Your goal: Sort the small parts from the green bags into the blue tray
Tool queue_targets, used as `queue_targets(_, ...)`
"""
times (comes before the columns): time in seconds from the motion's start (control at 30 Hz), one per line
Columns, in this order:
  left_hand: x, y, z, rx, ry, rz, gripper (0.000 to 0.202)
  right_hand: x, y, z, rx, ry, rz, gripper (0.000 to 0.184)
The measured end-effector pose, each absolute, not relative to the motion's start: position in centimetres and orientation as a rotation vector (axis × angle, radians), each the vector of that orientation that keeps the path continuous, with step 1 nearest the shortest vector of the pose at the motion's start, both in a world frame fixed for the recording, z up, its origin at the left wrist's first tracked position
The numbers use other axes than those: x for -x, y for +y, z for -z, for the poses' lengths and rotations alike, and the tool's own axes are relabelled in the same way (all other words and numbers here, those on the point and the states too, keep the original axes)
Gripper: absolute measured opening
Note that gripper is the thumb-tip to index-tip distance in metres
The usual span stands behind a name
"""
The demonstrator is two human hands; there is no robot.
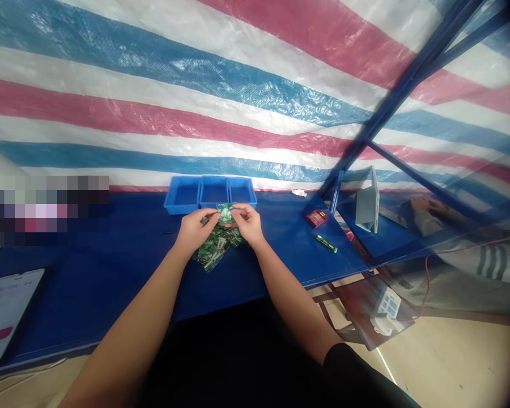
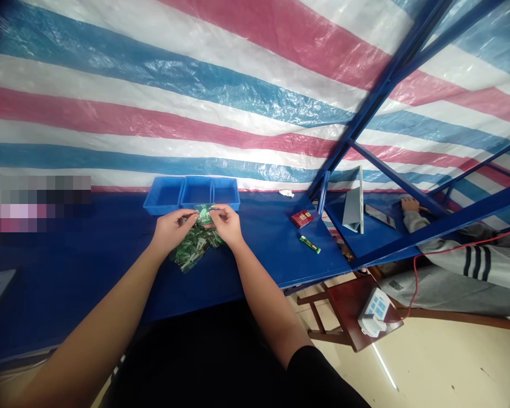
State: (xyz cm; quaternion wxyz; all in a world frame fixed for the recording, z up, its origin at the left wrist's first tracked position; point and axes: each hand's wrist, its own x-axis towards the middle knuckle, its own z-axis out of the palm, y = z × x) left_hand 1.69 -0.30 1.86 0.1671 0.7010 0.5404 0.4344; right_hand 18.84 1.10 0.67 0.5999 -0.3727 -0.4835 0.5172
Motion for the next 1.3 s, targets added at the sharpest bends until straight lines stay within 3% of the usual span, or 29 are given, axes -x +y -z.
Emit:
queue_targets(0.3, -2.0, -0.6, -2.0, -1.807, 1.385, -1.306, 0.033, -19.2, 0.3, -0.9, 0.915, -1.310, -1.116, 0.043)
queue_targets(0.5, -2.1, -0.3, -1.7, -1.777, 1.382, -1.328, 0.031, -19.3, 0.7, -1.3, 0.901, -1.177, -1.139, 0.062)
queue_targets(0.73, -0.7, 0.2, -1.8, -1.855, 1.493, -1.329, 0.028, -19.2, 1.3, -0.4, 0.962, -1.190, -1.120, 0.045)
queue_targets(0.83, 0.7, 0.6, -1.6, -2.006, 1.820, -1.468, 0.030, -20.2, 1.8, -0.4, 0.998, -1.160, -0.936, 0.037)
queue_targets(0.97, 2.0, 1.3, -0.4, -2.076, 2.117, -1.333, 0.031, -21.6, 2.3, -0.5, 1.114, -1.039, -0.612, 0.030)
queue_targets(1.3, 1.9, 1.6, 0.4, -2.218, 2.052, -1.193, 0.038, -22.1, 3.3, 0.4, 1.134, -1.075, -0.706, 0.030)
